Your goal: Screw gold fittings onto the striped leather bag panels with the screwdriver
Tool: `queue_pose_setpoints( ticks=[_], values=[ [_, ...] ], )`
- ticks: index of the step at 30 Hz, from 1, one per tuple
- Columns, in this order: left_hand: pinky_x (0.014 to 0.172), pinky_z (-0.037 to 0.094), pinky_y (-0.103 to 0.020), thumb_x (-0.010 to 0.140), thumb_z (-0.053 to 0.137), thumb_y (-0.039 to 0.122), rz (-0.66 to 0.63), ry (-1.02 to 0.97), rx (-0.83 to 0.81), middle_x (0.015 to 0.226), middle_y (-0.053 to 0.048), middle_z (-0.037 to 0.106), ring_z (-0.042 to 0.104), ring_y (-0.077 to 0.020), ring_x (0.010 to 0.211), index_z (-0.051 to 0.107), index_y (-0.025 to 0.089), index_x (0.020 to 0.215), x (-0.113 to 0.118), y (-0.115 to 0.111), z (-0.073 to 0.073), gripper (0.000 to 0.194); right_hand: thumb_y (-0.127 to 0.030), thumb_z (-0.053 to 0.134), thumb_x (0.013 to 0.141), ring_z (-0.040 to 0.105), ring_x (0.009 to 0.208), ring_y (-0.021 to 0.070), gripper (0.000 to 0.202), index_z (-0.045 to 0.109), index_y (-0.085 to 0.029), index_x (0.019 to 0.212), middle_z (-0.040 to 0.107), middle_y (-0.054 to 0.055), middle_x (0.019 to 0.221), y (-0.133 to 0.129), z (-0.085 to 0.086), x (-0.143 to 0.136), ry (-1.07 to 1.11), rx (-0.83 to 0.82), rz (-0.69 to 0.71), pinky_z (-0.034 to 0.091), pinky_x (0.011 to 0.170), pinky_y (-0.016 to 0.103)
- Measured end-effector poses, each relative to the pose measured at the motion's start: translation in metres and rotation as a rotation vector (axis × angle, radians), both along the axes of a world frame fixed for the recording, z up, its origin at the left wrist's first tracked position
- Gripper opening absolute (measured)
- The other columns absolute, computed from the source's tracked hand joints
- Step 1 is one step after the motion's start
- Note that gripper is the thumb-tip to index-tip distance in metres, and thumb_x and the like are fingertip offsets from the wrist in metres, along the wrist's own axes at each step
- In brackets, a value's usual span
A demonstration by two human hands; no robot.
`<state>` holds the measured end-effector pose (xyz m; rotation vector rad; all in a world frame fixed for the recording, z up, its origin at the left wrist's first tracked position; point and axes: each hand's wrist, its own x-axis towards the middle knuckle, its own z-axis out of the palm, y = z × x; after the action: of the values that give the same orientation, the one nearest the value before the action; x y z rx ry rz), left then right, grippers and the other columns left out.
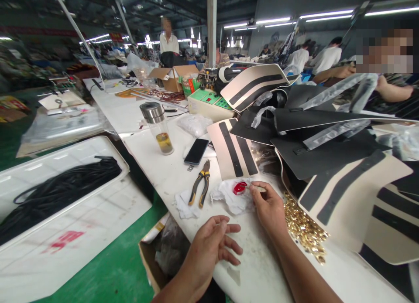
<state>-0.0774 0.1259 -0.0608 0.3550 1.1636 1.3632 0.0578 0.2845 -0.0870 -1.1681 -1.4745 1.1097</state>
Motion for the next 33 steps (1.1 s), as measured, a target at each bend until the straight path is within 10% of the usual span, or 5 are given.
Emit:
queue_pose_setpoints(
  ticks=[7, 14, 18, 33],
  values=[
    [0.066, 0.067, -0.033, 0.082, 0.074, 0.022, -0.009, -0.021, -0.013, 0.117, -0.012, 0.072, 0.075, -0.0212, 0.089, 0.058, 0.017, 0.111, 0.000, 0.000, 0.006, 0.033, -0.062, 0.075, 0.089, 0.042, 0.051, 0.0141, 0.047, 0.074, -0.019, 0.108, 0.054, -0.005, 0.058, 0.002, -0.001, 0.000, 0.133, -0.097, -0.006, 0.031, 0.047, 0.026],
    [0.074, 0.066, -0.035, 0.089, 0.077, 0.049, -0.041, 0.125, 0.031, 0.126, -0.016, 0.072, 0.077, -0.0216, 0.090, 0.061, 0.017, 0.109, 0.000, 0.003, 0.003, 0.041, -0.063, 0.075, 0.089, 0.044, 0.051, 0.0136, 0.047, 0.072, -0.019, 0.106, 0.059, -0.003, 0.062, 0.003, -0.001, 0.003, 0.217, -0.148, -0.024, 0.032, 0.048, 0.026],
    [0.066, 0.064, -0.032, 0.089, 0.072, 0.056, -0.096, 0.347, 0.035, 0.093, -0.006, 0.071, 0.070, -0.0167, 0.072, 0.068, 0.013, 0.120, -0.004, 0.006, -0.007, 0.053, -0.064, 0.077, 0.087, 0.041, 0.050, 0.0131, 0.048, 0.073, -0.019, 0.102, 0.056, -0.004, 0.058, 0.003, 0.002, 0.003, 0.230, -0.138, -0.020, 0.030, 0.047, 0.025],
    [0.049, 0.052, -0.024, 0.083, 0.078, 0.045, 0.037, 0.493, 0.086, 0.087, 0.002, 0.063, 0.056, -0.0084, 0.053, 0.066, 0.015, 0.131, -0.001, 0.010, -0.011, 0.058, -0.059, 0.081, 0.087, 0.047, 0.053, 0.0128, 0.041, 0.073, -0.021, 0.100, 0.062, -0.004, 0.062, -0.006, 0.008, 0.012, 0.336, -0.159, 0.015, 0.038, 0.051, 0.025]
  ],
)
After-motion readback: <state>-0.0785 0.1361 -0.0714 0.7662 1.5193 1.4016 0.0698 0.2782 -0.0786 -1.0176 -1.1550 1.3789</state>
